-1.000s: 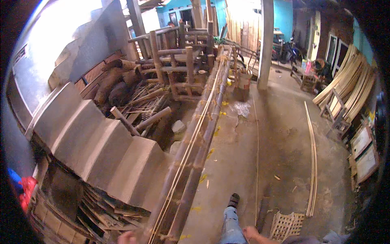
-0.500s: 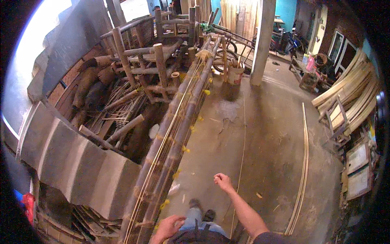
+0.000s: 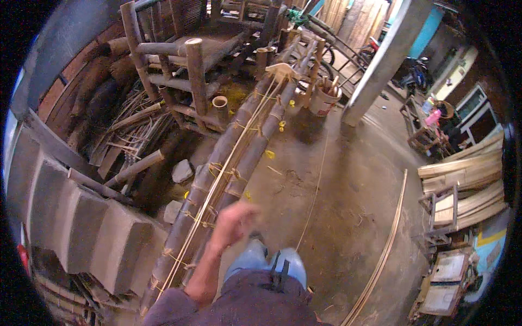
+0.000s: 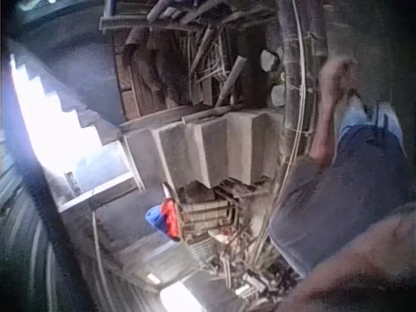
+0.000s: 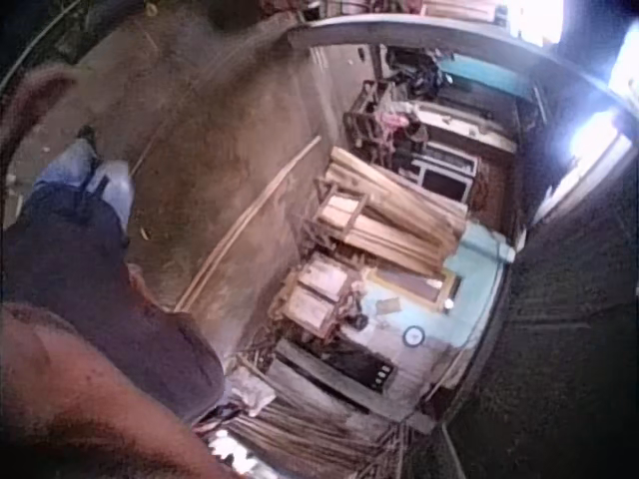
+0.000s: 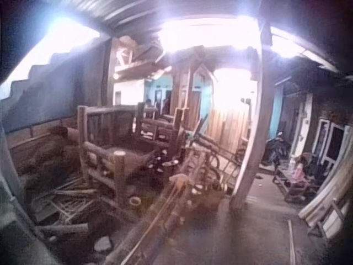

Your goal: The person repeatedly ties yellow rope around long bamboo poles laid on a wooden rack in a workshop. They pull the rope, wrap it around the poles, and secure it with knots at regular intervals. The person occasionally walks along the rack to reach different sections.

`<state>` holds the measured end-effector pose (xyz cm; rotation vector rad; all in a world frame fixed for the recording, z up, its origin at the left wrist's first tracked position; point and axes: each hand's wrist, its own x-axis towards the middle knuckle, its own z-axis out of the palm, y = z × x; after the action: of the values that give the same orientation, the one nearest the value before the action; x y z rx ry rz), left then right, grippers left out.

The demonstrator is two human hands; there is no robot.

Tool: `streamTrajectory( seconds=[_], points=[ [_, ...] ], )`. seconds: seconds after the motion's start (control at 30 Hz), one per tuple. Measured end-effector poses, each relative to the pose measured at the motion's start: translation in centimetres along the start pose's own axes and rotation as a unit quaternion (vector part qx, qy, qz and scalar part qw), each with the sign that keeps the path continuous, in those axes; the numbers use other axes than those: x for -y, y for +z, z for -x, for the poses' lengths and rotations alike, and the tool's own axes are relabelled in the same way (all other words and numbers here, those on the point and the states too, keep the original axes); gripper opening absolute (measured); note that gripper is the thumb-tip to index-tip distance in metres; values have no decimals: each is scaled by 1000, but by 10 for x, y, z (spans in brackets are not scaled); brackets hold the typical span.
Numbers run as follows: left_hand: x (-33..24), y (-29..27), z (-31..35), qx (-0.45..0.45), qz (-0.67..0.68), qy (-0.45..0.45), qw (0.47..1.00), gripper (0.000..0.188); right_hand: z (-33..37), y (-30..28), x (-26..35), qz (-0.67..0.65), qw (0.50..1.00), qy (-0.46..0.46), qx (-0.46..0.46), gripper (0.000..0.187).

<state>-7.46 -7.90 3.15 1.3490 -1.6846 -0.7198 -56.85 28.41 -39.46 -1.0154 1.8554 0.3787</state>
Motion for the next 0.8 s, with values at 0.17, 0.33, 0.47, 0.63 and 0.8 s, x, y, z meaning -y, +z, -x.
streamTrajectory(
  seconds=[0.17, 0.33, 0.47, 0.63, 0.8],
  points=[
    [-3, -55, -147, -166, -19, -61, 984, 16, -118, -139, 91, -51, 992, -103, -59, 39],
    [61, -29, -205, -105, -301, -220, 922, 16, -263, -315, 358, -36, 943, -249, -217, 36],
    [104, -34, -196, -82, -285, -271, 916, 16, -237, -467, 665, -152, 802, -534, -221, 22],
    [10, -67, -182, -75, -162, -382, 907, 20, -36, -619, 945, -431, 581, -484, 492, 48],
    [-85, -54, -292, -157, -379, -259, 874, 39, -7, -705, 966, -226, 614, -698, 292, 34]
  ],
)
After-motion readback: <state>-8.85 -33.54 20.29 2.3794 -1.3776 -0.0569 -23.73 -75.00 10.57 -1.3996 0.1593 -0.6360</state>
